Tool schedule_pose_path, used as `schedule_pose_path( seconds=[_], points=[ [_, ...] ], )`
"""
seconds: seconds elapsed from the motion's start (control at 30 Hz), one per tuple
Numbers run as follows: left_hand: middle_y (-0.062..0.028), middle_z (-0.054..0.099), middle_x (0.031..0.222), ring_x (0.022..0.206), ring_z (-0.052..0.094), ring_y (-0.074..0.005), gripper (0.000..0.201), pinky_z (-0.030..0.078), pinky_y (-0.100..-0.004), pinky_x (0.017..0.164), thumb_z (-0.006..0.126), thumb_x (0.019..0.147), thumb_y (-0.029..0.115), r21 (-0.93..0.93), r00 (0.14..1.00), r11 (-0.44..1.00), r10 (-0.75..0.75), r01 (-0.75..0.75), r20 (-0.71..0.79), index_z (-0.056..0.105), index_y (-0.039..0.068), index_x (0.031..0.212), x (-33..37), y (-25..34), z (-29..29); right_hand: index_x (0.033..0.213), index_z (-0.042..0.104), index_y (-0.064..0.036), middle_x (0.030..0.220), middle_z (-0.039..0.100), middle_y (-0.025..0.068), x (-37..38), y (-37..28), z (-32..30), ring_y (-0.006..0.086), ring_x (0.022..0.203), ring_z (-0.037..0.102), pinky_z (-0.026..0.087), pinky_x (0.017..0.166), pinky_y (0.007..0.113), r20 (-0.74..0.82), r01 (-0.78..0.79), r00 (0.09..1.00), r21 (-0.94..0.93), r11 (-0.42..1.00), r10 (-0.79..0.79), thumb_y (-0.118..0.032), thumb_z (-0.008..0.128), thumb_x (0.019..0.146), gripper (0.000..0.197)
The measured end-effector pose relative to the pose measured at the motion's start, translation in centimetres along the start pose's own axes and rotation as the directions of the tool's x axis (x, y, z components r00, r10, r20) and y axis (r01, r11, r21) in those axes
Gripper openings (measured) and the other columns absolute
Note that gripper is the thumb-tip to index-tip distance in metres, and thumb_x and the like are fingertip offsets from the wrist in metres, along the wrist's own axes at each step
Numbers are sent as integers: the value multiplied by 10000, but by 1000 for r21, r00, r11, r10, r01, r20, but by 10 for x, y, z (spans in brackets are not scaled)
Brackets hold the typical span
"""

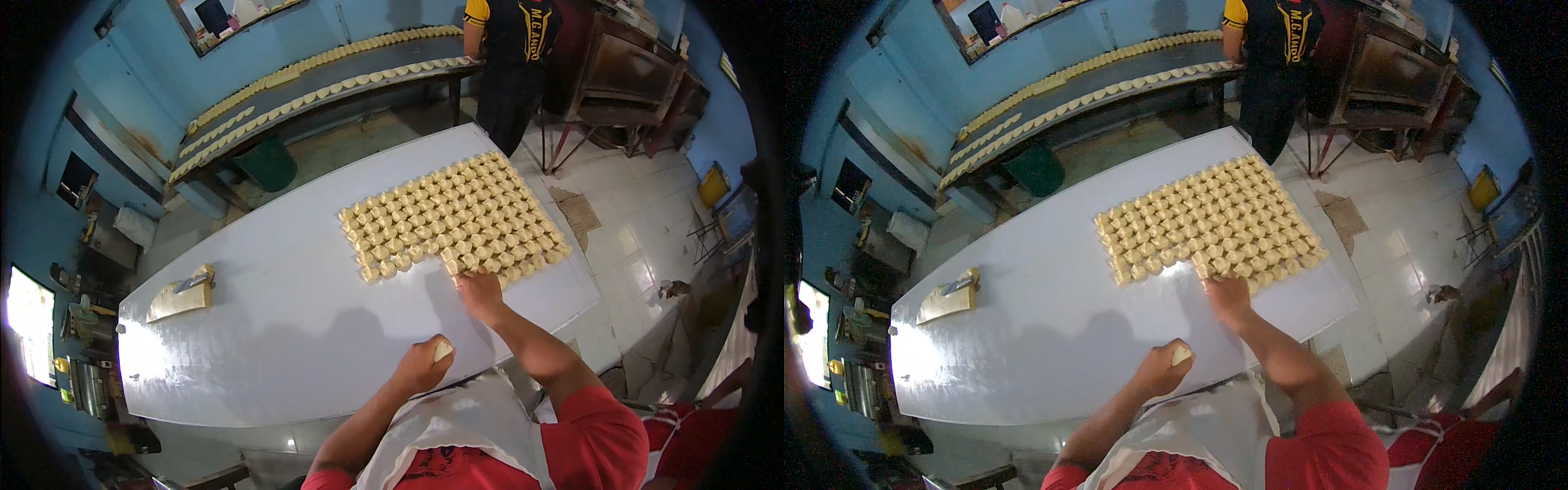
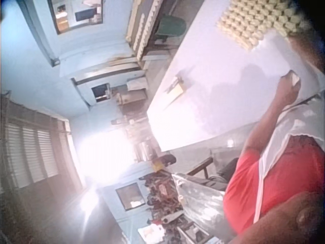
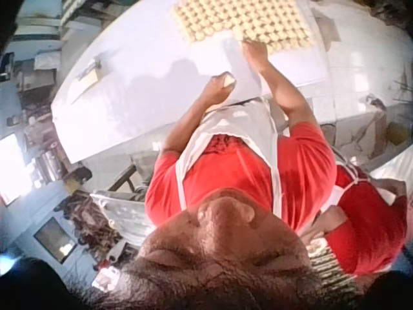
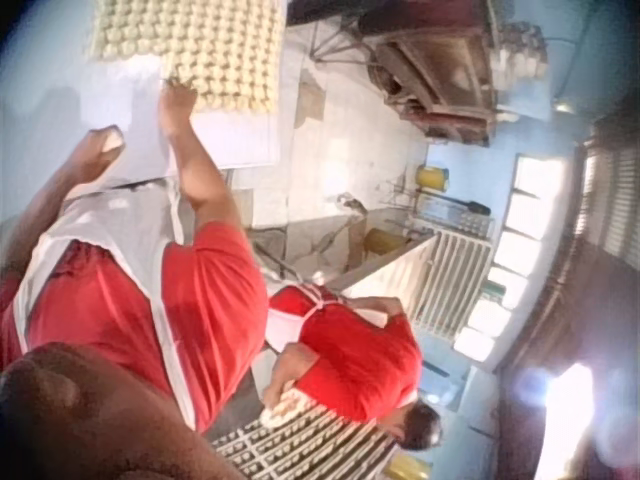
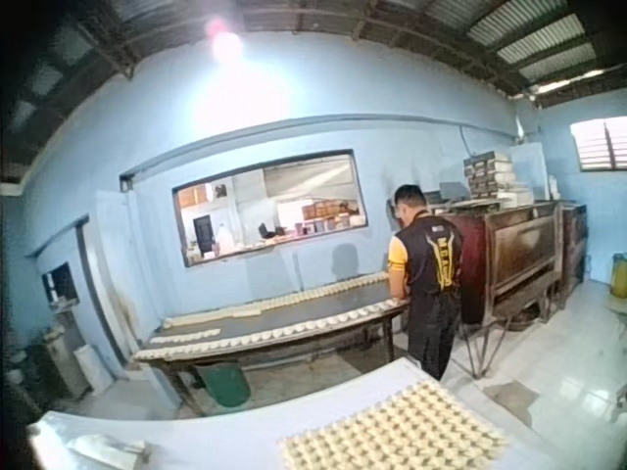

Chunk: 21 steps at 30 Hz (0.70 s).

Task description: The person rolls a long strip of dough on a white table, repeatedly pinches off small pieces, shapes them into uniform pieces, and arranges them in neat rows. A knife is used to cut the dough strip. Another person in the background arranges similar pieces on a conveyor belt.

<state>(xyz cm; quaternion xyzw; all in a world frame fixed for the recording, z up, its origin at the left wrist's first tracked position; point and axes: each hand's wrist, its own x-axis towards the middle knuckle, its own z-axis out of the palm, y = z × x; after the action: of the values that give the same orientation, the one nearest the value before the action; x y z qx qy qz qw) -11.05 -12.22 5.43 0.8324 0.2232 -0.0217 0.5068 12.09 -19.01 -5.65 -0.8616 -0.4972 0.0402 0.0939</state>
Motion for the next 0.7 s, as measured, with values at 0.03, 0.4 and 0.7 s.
schedule_pose_path(
  seconds=[0.03,0.4,0.7],
  points=[
    [-197,698,848,827,703,-393,251,556,-442,755,650,975,291,-13,998,1000,-25,25,50,633,47,1032,-1,2,0,1166,679,-141,1067,688,59,3,6,5,284,1042,610,508,866,445,29,-3,1000,-21,1000,3,-285,693,911,293],
    [-297,528,1337,1105,640,-387,958,545,-429,893,836,802,258,-102,924,975,152,-199,-351,253,-34,1504,14,-68,42,1216,676,-57,980,713,103,-74,-56,-40,142,797,671,550,719,308,330,-90,877,828,553,-350,-315,717,977,354],
    [-260,695,980,936,661,-492,345,520,-540,770,714,827,122,107,914,991,115,-79,-389,566,-32,1097,-35,-43,36,1095,630,-36,923,679,174,-109,-120,-99,355,876,672,549,766,452,-217,323,945,531,784,-242,-202,659,958,217]
  ],
)
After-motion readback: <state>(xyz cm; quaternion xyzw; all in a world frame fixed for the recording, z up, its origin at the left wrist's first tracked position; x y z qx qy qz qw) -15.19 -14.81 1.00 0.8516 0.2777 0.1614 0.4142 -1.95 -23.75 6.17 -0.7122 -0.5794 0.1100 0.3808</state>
